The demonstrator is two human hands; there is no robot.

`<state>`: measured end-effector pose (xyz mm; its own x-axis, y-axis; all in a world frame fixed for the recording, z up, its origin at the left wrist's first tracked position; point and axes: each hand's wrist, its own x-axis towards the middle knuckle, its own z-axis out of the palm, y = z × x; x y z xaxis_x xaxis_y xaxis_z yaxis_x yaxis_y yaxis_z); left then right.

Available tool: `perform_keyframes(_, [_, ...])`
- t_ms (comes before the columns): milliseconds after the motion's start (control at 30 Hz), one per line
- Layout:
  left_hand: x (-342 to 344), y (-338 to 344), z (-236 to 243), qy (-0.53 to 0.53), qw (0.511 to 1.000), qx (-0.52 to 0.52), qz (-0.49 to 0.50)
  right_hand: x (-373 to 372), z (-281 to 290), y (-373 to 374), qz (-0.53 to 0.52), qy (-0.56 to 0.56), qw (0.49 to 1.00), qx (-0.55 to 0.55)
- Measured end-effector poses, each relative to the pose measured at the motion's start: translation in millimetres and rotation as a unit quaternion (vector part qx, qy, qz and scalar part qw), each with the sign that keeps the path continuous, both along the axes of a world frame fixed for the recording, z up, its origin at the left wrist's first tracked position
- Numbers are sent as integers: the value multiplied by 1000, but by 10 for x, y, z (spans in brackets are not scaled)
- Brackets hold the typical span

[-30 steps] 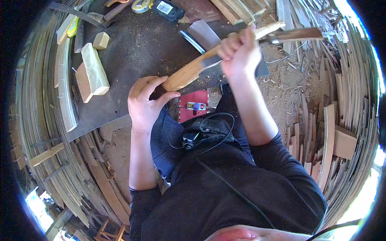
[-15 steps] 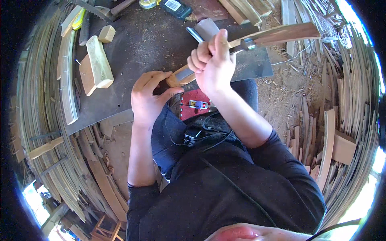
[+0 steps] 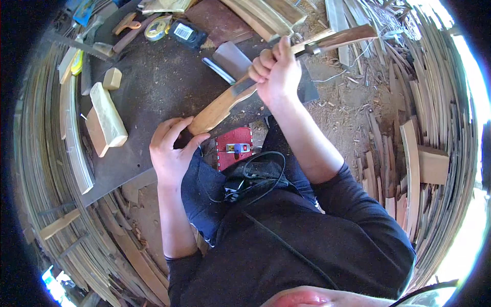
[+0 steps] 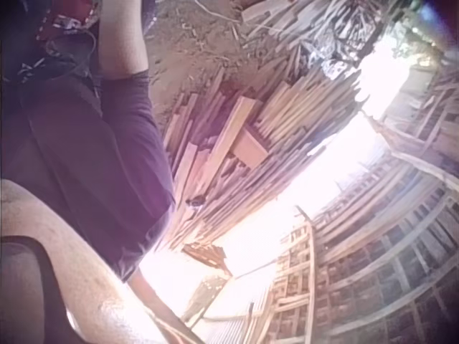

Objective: The person uses a rasp to shape a long, thin piece of wood held in their left hand. They repeatedly stroke the tool along the wood's length, rotating the piece to work on different sides. The person occasionally pauses to inspect the wood's surface before continuing the shaping process.

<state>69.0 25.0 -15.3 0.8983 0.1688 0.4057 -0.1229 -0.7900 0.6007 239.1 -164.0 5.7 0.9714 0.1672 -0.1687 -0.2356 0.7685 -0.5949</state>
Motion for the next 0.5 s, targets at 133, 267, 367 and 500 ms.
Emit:
perform_keyframes(133, [-14,-43,8,2,1000,-1,7,210,97,-262,-60,-38,996,-61])
perform_keyframes(267, [80,-52,76,-18,999,28,-19,474,-27,-464,-150,65,987,5])
perform_keyframes(367, [-4,-12,120,-6,999,33,-3,315,42,-432,-77,-61,995,-1])
perform_keyframes(500, [17,-100,195,-3,998,58,-2,307,42,-451,-88,-76,993,5])
